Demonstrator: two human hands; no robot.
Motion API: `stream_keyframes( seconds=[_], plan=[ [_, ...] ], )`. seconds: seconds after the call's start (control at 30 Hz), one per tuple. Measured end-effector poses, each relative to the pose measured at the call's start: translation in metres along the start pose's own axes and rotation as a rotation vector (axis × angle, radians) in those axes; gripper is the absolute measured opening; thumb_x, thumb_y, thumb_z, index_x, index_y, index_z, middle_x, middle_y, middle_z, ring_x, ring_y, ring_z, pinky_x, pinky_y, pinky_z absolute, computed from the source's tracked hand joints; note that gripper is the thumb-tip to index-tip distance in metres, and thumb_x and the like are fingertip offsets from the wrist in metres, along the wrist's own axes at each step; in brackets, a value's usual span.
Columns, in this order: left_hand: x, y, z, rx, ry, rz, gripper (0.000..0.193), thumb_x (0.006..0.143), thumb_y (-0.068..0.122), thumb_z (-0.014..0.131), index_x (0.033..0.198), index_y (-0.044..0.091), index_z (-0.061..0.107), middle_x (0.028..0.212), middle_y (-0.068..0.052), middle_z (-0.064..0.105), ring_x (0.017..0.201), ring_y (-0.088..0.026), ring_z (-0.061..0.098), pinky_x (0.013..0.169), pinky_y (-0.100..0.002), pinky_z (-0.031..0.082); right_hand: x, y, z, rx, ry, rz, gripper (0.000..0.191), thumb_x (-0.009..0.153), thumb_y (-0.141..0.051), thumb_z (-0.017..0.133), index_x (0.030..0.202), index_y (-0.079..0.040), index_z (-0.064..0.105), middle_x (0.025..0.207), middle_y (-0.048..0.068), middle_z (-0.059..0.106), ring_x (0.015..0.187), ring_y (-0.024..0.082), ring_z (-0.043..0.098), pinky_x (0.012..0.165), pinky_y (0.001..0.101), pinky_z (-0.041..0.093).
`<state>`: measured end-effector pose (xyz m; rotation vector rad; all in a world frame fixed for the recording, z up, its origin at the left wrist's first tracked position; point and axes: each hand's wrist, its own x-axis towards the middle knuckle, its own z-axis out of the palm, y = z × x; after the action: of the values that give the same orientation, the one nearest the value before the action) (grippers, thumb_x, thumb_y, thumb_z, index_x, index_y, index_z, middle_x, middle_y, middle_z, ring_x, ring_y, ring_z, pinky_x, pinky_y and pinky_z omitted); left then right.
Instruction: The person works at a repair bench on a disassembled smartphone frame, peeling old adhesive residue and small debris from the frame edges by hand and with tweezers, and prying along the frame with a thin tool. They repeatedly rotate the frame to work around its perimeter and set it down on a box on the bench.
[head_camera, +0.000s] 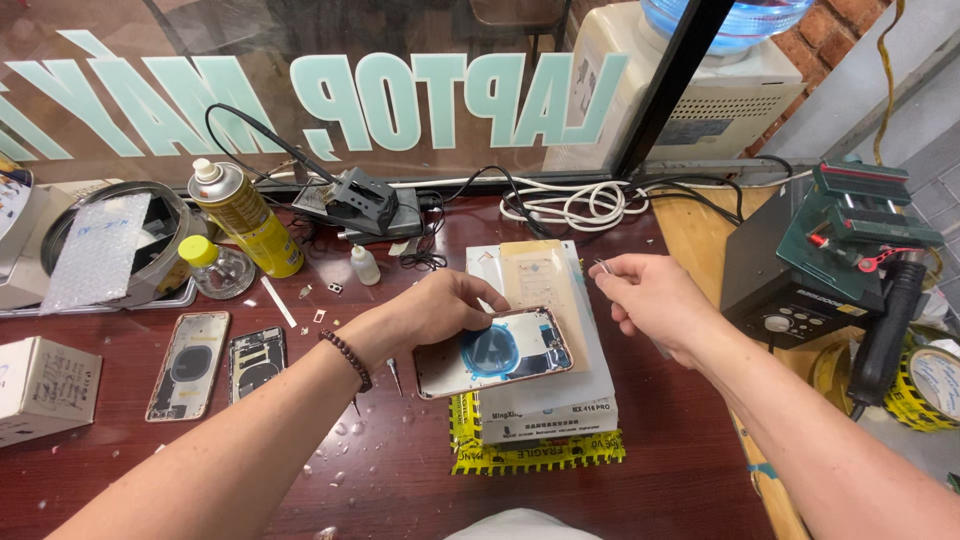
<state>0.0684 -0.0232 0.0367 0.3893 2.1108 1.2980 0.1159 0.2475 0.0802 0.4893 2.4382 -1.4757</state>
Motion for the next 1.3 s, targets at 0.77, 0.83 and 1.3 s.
stream_keyframes(
  seconds=[0.77,0.83,1.3],
  plan=[
    [0.019,-0.003,-0.003,-0.147,-0.061,-0.116,0.027,0.083,0.0,0.072,0.107,0.005,0.081,0.096,-0.008,0.08,0.083,-0.013,0.07,0.08,-0.026,0.059,0.058,0.003,0.033,-0.309,0.163,-0.331,0.021,0.084,-0.018,0.077,0.103,-0.009,0.08,0.076,0.007,0.074,0.066,0.011,0.062,0.064,0.0297,0.052],
    [0.018,-0.001,-0.004,-0.15,-0.056,-0.139,0.026,0.082,0.0,0.074,0.106,0.006,0.082,0.097,-0.007,0.08,0.085,-0.012,0.07,0.081,-0.025,0.057,0.057,-0.001,0.036,-0.315,0.171,-0.331,0.021,0.086,-0.019,0.075,0.104,-0.01,0.08,0.076,0.007,0.074,0.064,0.012,0.062,0.063,0.0306,0.051],
    [0.012,0.007,-0.008,-0.043,-0.052,-0.199,0.03,0.083,0.004,0.074,0.11,0.013,0.082,0.089,-0.005,0.075,0.075,-0.013,0.063,0.071,-0.028,0.054,0.094,0.094,-0.015,0.099,0.11,0.395,0.028,0.096,-0.024,0.072,0.117,-0.006,0.067,0.098,0.008,0.067,0.087,0.022,0.069,0.079,0.0426,0.059]
  ],
)
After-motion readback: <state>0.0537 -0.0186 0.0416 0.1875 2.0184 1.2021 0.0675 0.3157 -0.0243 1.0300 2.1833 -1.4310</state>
